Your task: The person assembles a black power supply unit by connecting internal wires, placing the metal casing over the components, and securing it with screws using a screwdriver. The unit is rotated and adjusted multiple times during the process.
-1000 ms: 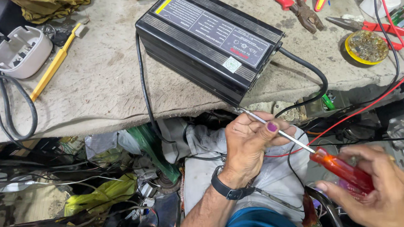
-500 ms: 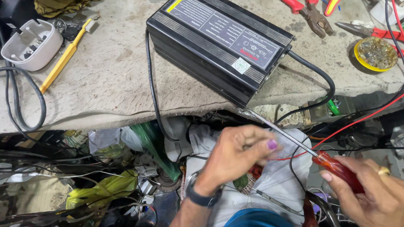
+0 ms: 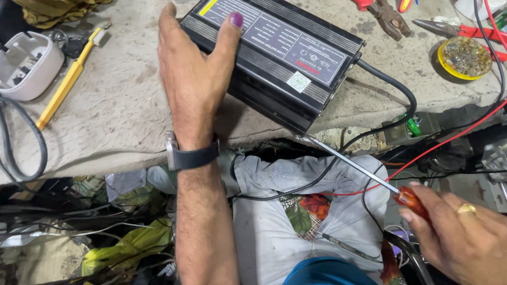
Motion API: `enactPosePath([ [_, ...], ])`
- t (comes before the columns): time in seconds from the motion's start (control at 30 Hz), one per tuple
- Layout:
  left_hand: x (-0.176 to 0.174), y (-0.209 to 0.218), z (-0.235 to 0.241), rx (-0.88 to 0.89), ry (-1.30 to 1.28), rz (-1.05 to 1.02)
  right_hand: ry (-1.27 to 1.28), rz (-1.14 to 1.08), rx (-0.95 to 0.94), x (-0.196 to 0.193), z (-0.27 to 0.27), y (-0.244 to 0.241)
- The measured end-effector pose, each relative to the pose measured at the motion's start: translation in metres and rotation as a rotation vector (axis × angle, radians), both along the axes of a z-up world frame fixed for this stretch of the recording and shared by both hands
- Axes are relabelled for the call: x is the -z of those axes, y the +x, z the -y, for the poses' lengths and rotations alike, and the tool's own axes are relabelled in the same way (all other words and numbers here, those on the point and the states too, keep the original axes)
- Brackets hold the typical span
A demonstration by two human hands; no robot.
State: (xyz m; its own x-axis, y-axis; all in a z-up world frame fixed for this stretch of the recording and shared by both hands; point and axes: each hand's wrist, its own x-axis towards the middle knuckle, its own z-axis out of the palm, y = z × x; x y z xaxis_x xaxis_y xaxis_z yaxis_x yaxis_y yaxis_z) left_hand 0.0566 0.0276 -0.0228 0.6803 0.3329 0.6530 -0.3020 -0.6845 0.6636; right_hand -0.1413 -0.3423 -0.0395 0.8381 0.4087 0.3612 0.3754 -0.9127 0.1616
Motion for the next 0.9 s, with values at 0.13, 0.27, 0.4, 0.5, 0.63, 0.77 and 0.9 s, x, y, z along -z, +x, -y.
enactPosePath([
  [0.13, 0.014, -0.004, 0.006, -0.002, -0.059, -0.121, 0.431, -0.210, -0.110, 0.014, 0.011, 0.006],
  [0.27, 0.006, -0.001, 0.004, 0.011, -0.071, -0.184, 1.201, -1.223, 0.432, 0.030, 0.049, 0.019],
  [0.4, -0.007, -0.011, 0.010, 0.032, -0.056, -0.107, 1.199, -1.239, 0.294, 0.037, 0.060, 0.023],
  [0.5, -0.012, -0.045, 0.022, -0.135, 0.215, 0.128, 1.105, -0.858, 0.029, 0.013, 0.050, 0.018],
  [0.63, -0.008, -0.083, 0.035, 0.333, 0.243, 0.288, 0.778, -0.198, 0.058, -0.021, 0.028, -0.001],
  [0.77, -0.005, -0.091, 0.055, 0.428, 0.331, 0.275, 0.790, -0.152, 0.054, -0.029, 0.014, -0.007],
  [0.9, -0.011, -0.087, 0.062, 0.370, 0.362, 0.275, 0.717, -0.169, 0.066, -0.025, 0.010, 0.002],
])
